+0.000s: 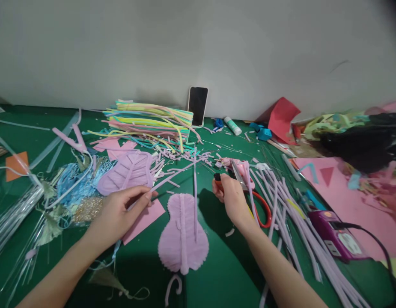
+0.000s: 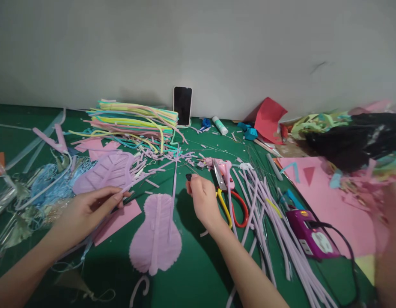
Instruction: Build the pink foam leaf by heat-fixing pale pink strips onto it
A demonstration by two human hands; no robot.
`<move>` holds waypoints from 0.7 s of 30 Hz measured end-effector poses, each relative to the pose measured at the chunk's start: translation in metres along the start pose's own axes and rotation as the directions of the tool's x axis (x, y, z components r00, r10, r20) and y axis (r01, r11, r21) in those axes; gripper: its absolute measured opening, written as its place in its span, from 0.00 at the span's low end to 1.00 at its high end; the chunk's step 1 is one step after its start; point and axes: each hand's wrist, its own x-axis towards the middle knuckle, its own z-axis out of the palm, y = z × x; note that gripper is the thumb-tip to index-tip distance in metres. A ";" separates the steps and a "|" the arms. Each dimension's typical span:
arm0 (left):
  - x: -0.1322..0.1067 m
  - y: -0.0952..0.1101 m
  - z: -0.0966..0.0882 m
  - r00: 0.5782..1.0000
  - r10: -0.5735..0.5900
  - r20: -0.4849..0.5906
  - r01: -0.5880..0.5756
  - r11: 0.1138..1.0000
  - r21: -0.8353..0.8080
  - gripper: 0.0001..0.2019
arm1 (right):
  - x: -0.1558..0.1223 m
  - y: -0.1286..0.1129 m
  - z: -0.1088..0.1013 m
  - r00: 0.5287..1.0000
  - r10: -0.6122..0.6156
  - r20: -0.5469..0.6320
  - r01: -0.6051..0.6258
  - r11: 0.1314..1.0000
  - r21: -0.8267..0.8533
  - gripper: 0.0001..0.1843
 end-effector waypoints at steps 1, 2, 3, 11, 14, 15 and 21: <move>0.000 0.000 0.001 1.000 0.001 -0.009 -0.001 1.000 0.013 0.17 | 0.000 0.000 0.000 1.000 -0.015 0.004 0.015 1.000 -0.027 0.21; 0.000 0.000 0.003 1.000 0.002 -0.021 -0.002 0.999 0.034 0.18 | 0.001 0.001 0.001 1.000 -0.031 0.003 0.031 0.998 -0.055 0.20; -0.001 0.000 0.005 0.999 0.005 -0.035 -0.003 0.998 0.060 0.18 | 0.001 0.002 0.001 0.999 -0.046 -0.001 0.046 0.996 -0.082 0.19; -0.005 0.005 0.015 0.999 -0.028 0.019 0.026 0.998 0.064 0.18 | 0.001 0.008 0.012 0.996 -0.083 0.012 0.084 0.973 -0.214 0.15; -0.007 0.010 0.018 0.999 -0.033 0.029 0.032 0.998 0.045 0.15 | -0.001 0.004 0.017 0.997 -0.078 0.014 0.079 0.968 -0.236 0.12; -0.007 0.011 0.020 0.999 -0.028 0.033 0.027 0.999 0.034 0.15 | -0.001 0.002 0.018 0.997 -0.072 0.013 0.073 0.967 -0.243 0.11; -0.007 0.011 0.027 0.997 -0.009 0.081 0.005 0.999 0.038 0.14 | -0.004 0.000 0.025 0.998 -0.060 0.008 0.060 0.961 -0.270 0.08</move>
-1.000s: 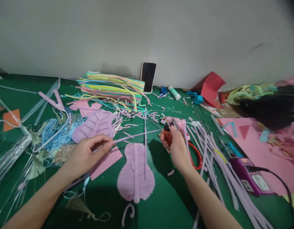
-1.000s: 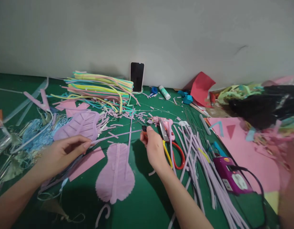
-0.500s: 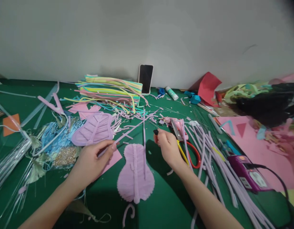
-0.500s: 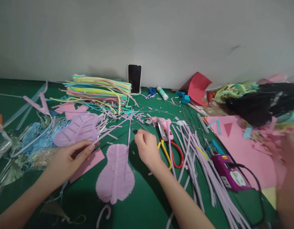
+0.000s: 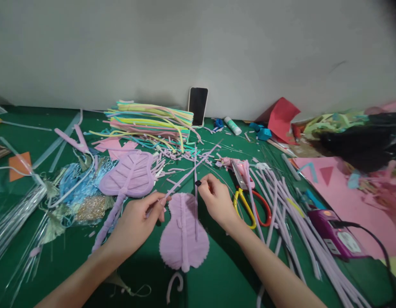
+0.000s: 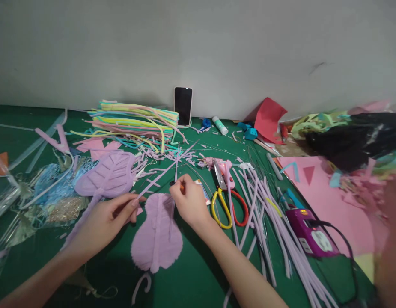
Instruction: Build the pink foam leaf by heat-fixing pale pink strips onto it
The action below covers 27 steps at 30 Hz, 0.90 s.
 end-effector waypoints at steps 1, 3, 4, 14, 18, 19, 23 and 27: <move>0.000 0.000 0.001 1.000 -0.007 -0.002 0.007 1.000 0.003 0.14 | 0.000 0.001 0.001 1.000 -0.007 -0.003 0.007 1.000 -0.004 0.08; 0.001 -0.001 0.003 1.000 -0.020 -0.010 0.020 1.000 0.007 0.15 | 0.000 0.004 0.002 1.000 -0.013 0.001 0.013 1.000 -0.013 0.07; 0.001 -0.002 0.003 1.000 -0.028 -0.013 0.028 1.000 0.009 0.15 | 0.000 0.004 0.003 1.000 -0.015 0.003 0.015 1.000 -0.017 0.07; 0.001 -0.004 0.009 0.999 -0.015 -0.038 0.013 0.999 -0.031 0.17 | -0.002 0.006 0.005 1.000 -0.021 -0.004 0.021 1.000 0.005 0.10; 0.000 -0.003 0.007 0.999 -0.039 -0.017 0.039 0.999 -0.025 0.17 | -0.001 0.007 0.003 0.999 -0.018 -0.037 0.017 1.000 -0.010 0.11; 0.000 -0.004 0.007 0.999 -0.038 -0.014 0.038 0.999 -0.024 0.17 | 0.001 0.007 0.001 0.998 -0.013 -0.056 0.013 1.000 -0.016 0.12; 0.000 -0.008 0.008 1.000 -0.001 -0.017 0.000 1.000 -0.023 0.17 | 0.007 0.011 -0.003 0.995 0.025 -0.096 -0.029 0.999 -0.039 0.14; 0.000 -0.008 0.009 1.000 0.008 -0.014 -0.008 1.000 -0.008 0.17 | 0.013 0.020 -0.008 0.989 0.068 -0.129 -0.074 0.996 -0.042 0.13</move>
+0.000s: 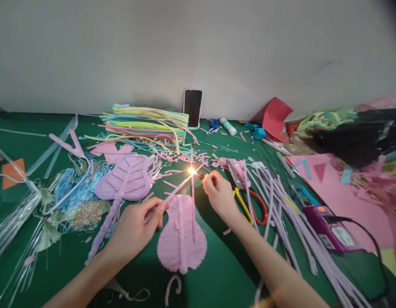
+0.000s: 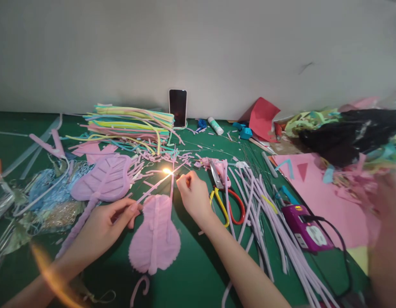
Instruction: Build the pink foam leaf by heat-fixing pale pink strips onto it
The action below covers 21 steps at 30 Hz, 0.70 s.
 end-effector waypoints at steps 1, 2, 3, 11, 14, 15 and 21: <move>0.000 0.001 0.000 1.000 0.000 0.000 0.000 1.000 0.000 0.17 | 0.002 0.002 -0.001 1.000 0.002 -0.011 -0.002 1.000 0.000 0.13; 0.000 0.001 0.000 1.000 0.000 0.002 0.000 1.000 0.002 0.17 | 0.003 0.003 -0.002 1.000 0.003 -0.023 -0.003 1.000 0.001 0.13; -0.001 0.002 -0.001 1.000 0.000 0.004 0.000 1.000 0.007 0.17 | 0.005 0.005 -0.003 0.999 0.006 -0.036 -0.006 1.000 0.003 0.13; -0.001 -0.006 0.001 1.000 0.007 0.029 -0.009 0.998 0.062 0.17 | 0.017 0.012 -0.011 0.992 0.037 -0.120 -0.034 0.999 0.030 0.13; 0.000 -0.006 0.002 0.999 -0.001 0.034 -0.002 0.998 0.068 0.18 | 0.018 0.011 -0.015 0.987 0.053 -0.149 -0.047 0.998 0.039 0.13; 0.000 -0.005 0.002 0.999 0.000 0.035 -0.002 0.998 0.065 0.18 | 0.018 0.010 -0.017 0.985 0.060 -0.160 -0.054 0.998 0.043 0.13; -0.003 0.000 0.000 1.000 0.019 0.022 -0.020 0.999 0.048 0.18 | 0.018 0.007 -0.024 0.967 0.085 -0.238 -0.083 0.996 0.018 0.13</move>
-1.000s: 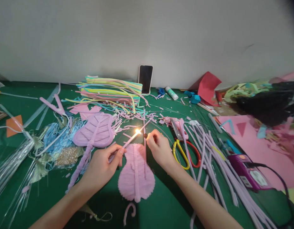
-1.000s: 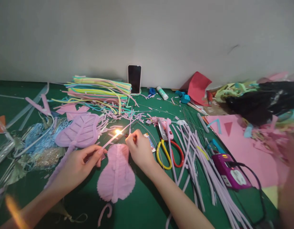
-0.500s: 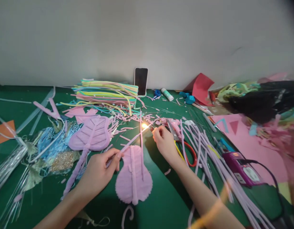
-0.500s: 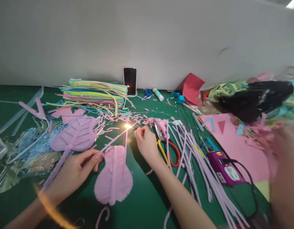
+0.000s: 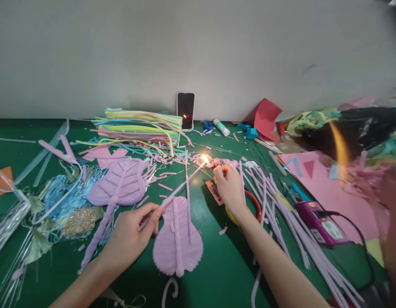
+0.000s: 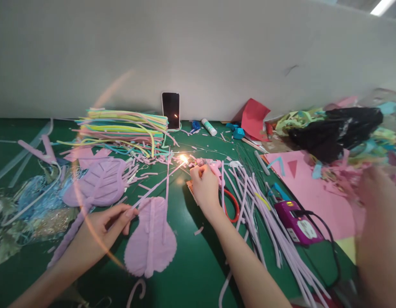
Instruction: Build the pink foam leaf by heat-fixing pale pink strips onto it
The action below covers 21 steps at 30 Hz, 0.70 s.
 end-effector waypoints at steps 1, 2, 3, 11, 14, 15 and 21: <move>0.000 0.000 0.000 1.000 0.000 0.002 0.000 1.000 -0.001 0.18 | 0.000 0.000 0.001 1.000 -0.006 0.004 0.005 1.000 0.001 0.13; 0.000 0.000 0.000 1.000 -0.002 0.005 0.002 1.000 0.000 0.18 | -0.001 0.001 0.002 1.000 -0.012 0.010 0.012 1.000 0.004 0.12; 0.000 0.000 0.000 1.000 -0.003 0.007 0.003 1.000 0.001 0.18 | -0.002 0.001 0.003 1.000 -0.021 0.019 0.020 1.000 0.014 0.10; 0.001 0.001 0.001 1.000 -0.003 -0.016 0.002 1.000 -0.011 0.17 | -0.027 -0.014 0.014 0.987 -0.098 0.125 0.097 0.995 0.017 0.13; 0.002 0.004 0.001 1.000 -0.004 -0.019 0.004 1.000 -0.018 0.17 | -0.037 -0.019 0.017 0.981 -0.112 0.158 0.115 0.993 -0.007 0.13; 0.002 0.004 0.001 1.000 -0.007 -0.019 0.007 1.000 -0.018 0.17 | -0.040 -0.020 0.018 0.978 -0.121 0.168 0.125 0.992 -0.014 0.13; 0.001 0.006 0.000 1.000 -0.018 -0.024 0.018 1.000 -0.001 0.17 | -0.054 -0.021 0.025 0.960 -0.158 0.231 0.170 0.985 -0.033 0.12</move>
